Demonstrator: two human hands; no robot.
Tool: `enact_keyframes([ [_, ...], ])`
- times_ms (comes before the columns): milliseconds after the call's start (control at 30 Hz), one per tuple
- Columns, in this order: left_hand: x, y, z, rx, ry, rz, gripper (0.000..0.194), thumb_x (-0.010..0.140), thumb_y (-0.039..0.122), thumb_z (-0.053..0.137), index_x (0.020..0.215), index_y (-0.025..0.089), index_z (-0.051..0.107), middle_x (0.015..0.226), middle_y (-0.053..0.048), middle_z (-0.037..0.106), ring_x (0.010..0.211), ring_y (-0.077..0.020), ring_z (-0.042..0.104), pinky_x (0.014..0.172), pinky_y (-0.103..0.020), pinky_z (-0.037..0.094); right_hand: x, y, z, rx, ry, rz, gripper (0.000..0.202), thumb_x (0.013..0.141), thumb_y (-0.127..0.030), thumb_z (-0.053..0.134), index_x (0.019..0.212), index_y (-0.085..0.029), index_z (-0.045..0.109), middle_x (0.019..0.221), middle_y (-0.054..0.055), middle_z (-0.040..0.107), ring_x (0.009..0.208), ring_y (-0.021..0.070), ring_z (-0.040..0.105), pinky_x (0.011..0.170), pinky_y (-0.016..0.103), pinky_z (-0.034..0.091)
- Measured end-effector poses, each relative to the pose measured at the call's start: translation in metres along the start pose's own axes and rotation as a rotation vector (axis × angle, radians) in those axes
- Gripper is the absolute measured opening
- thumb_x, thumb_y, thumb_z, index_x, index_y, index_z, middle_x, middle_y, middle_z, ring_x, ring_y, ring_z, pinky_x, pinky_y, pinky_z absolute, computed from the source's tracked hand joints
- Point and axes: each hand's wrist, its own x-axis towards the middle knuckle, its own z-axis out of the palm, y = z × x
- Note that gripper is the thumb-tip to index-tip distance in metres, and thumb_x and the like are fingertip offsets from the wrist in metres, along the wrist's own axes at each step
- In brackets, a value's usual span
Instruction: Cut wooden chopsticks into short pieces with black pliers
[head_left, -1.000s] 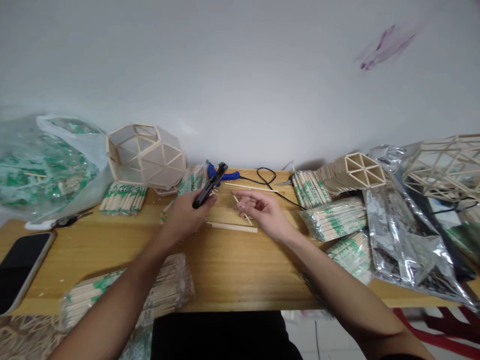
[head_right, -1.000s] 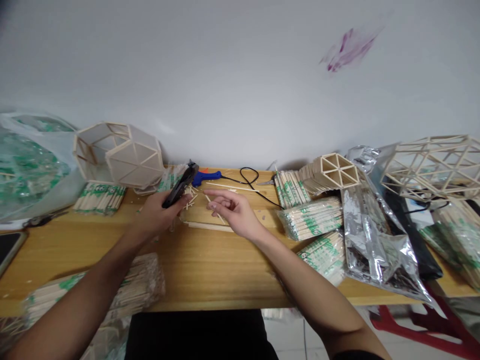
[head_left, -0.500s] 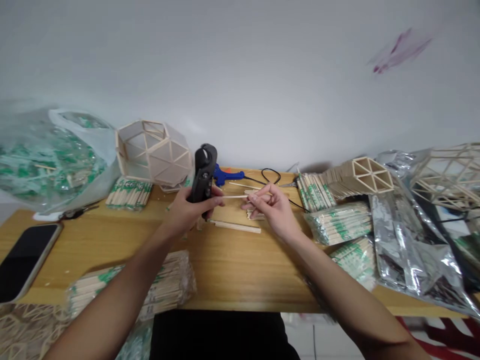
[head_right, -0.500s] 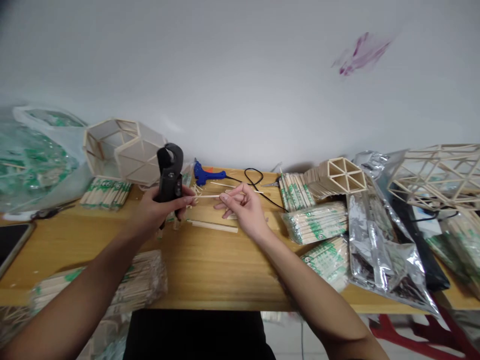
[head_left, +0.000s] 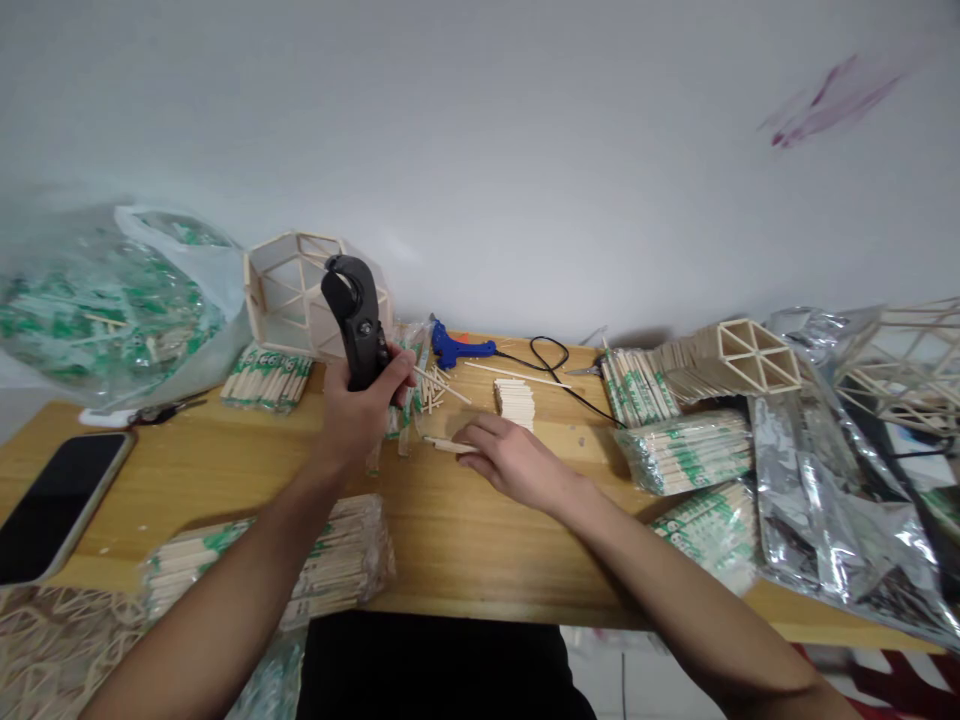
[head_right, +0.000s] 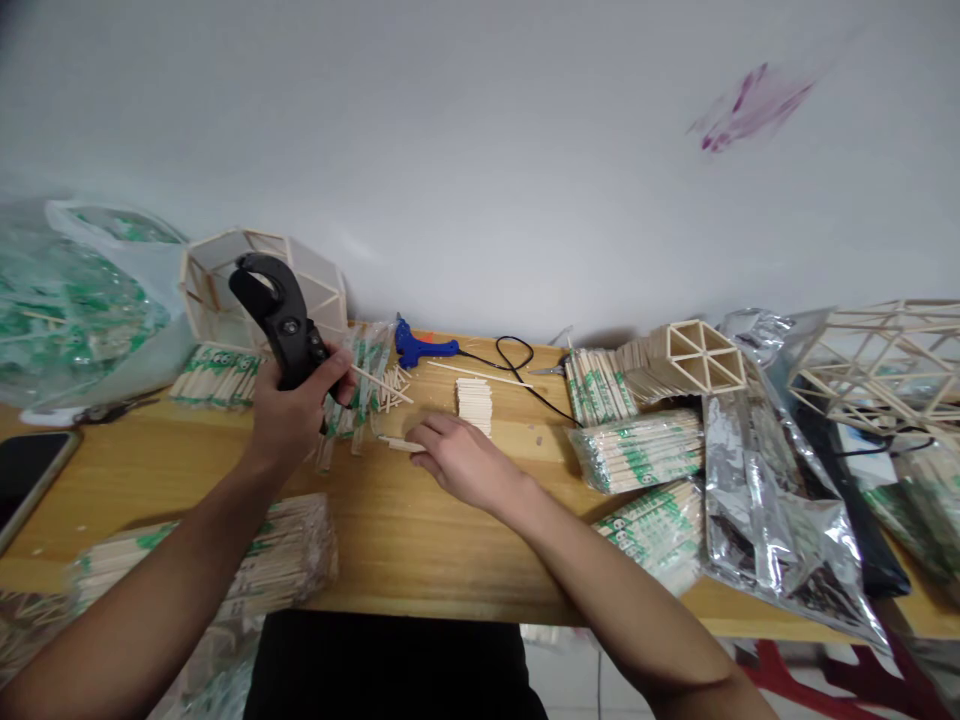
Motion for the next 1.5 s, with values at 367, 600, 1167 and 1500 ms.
enact_keyframes([
  [367, 0.002, 0.003, -0.005, 0.065, 0.11, 0.028, 0.02, 0.082, 0.041, 0.069, 0.077, 0.025, 0.059, 0.061, 0.003, 0.053, 0.052, -0.0119, 0.049, 0.051, -0.028, 0.043, 0.001, -0.004, -0.011, 0.625, 0.193, 0.315, 0.026, 0.094, -0.03, 0.064, 0.115, -0.017, 0.072, 0.094, 0.005, 0.067, 0.079, 0.0158, 0.059, 0.066, 0.027, 0.046],
  [600, -0.001, 0.006, -0.002, 0.039, 0.06, 0.028, 0.021, 0.079, 0.038, 0.075, 0.076, 0.024, 0.059, 0.058, 0.005, 0.053, 0.05, -0.0099, 0.048, 0.049, -0.026, 0.041, 0.001, -0.007, -0.017, 0.701, 0.23, 0.331, 0.026, 0.091, -0.032, 0.068, 0.113, -0.018, 0.073, 0.089, 0.004, 0.064, 0.077, 0.0158, 0.057, 0.063, 0.027, 0.044],
  [1167, -0.01, -0.01, -0.004, 0.483, -0.223, 0.099, 0.032, 0.087, 0.054, 0.067, 0.082, 0.022, 0.068, 0.068, 0.001, 0.061, 0.063, -0.0157, 0.054, 0.062, -0.027, 0.046, 0.002, -0.004, -0.014, 0.739, 0.281, 0.353, 0.038, 0.092, -0.044, 0.072, 0.121, -0.019, 0.076, 0.083, 0.004, 0.071, 0.061, 0.0131, 0.059, 0.057, 0.026, 0.045],
  [1500, -0.009, -0.015, -0.005, 0.545, -0.254, 0.101, 0.037, 0.091, 0.054, 0.062, 0.077, 0.02, 0.067, 0.059, 0.002, 0.052, 0.057, -0.0143, 0.047, 0.055, -0.026, 0.035, 0.001, -0.006, -0.016, 0.376, 0.378, 0.161, 0.029, 0.101, -0.036, 0.062, 0.124, -0.024, 0.076, 0.109, 0.011, 0.076, 0.089, 0.023, 0.067, 0.074, 0.035, 0.052],
])
